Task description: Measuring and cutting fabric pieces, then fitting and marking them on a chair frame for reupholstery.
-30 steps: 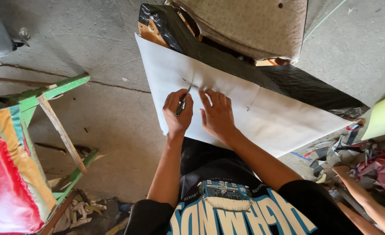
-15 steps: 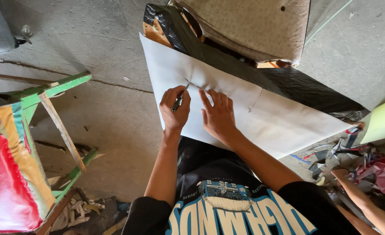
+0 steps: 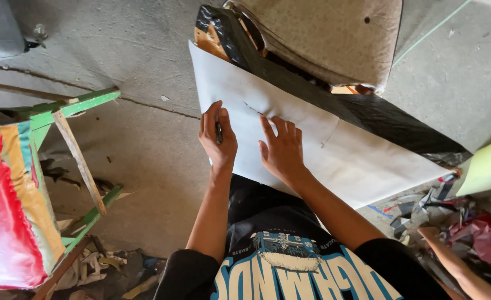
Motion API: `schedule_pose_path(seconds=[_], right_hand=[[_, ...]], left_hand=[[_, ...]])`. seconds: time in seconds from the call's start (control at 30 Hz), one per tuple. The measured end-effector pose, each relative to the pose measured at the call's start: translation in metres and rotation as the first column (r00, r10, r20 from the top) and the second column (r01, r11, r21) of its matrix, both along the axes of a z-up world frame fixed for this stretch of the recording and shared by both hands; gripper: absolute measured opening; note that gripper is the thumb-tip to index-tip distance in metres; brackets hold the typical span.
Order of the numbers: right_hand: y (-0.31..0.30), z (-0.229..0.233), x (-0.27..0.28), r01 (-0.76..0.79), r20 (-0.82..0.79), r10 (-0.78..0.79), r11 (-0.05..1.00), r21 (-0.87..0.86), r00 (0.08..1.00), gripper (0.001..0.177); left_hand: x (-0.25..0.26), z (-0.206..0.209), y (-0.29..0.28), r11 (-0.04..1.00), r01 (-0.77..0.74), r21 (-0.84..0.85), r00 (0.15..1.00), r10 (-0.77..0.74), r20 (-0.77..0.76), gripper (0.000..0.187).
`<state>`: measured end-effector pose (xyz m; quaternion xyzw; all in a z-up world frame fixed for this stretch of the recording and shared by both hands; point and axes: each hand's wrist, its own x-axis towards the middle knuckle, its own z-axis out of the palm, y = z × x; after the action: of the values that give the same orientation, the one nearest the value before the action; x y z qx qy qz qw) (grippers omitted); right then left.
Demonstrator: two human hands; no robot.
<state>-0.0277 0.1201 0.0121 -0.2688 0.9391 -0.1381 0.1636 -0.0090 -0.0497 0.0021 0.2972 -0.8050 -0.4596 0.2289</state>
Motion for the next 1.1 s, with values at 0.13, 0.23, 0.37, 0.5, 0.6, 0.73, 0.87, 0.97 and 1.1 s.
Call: schedule_pose_path(seconds=[0.13, 0.23, 0.37, 0.5, 0.6, 0.73, 0.87, 0.97, 1.1], right_hand=[[-0.016, 0.005, -0.017, 0.023, -0.033, -0.024, 0.999, -0.036, 0.999, 0.050], [-0.034, 0.001, -0.030, 0.047, -0.082, -0.054, 0.996, -0.080, 0.995, 0.048], [-0.067, 0.003, -0.036, -0.109, -0.071, 0.103, 0.991, -0.074, 0.992, 0.055], [-0.103, 0.009, -0.044, -0.182, 0.070, 0.180, 0.983, 0.018, 0.981, 0.071], [-0.119, 0.003, -0.051, -0.203, 0.187, 0.176, 0.970, 0.135, 0.966, 0.074], [-0.129, 0.014, -0.057, -0.212, 0.240, 0.162, 0.956, 0.200, 0.957, 0.076], [-0.132, 0.017, -0.056, -0.205, 0.254, 0.147, 0.954, 0.219, 0.956, 0.079], [-0.128, 0.003, -0.050, -0.202, 0.225, 0.154, 0.957, 0.210, 0.962, 0.078], [-0.132, 0.007, -0.048, -0.180, 0.194, 0.142, 0.964, 0.196, 0.971, 0.078]], left_hand=[[0.001, -0.009, -0.020, 0.998, -0.044, -0.051, 0.999, 0.045, 0.025, 0.016], [-0.010, -0.022, -0.047, 0.990, -0.102, -0.101, 0.990, 0.111, 0.087, 0.014], [-0.046, -0.041, -0.094, 0.982, -0.049, 0.181, 0.997, 0.038, 0.062, 0.044], [-0.079, -0.123, -0.142, 0.907, 0.072, 0.416, 0.996, -0.090, 0.022, 0.048], [-0.091, -0.114, -0.156, 0.908, 0.136, 0.395, 0.968, -0.207, 0.141, 0.049], [-0.076, -0.074, -0.150, 0.895, 0.173, 0.411, 0.984, -0.172, -0.038, 0.043], [-0.048, -0.017, -0.137, 0.908, 0.392, 0.146, 0.913, -0.365, -0.183, 0.027], [-0.031, 0.004, -0.127, 0.893, 0.450, 0.014, 0.885, -0.444, -0.141, 0.026], [-0.034, 0.007, -0.132, 0.912, 0.407, -0.048, 0.904, -0.410, -0.123, 0.027]])
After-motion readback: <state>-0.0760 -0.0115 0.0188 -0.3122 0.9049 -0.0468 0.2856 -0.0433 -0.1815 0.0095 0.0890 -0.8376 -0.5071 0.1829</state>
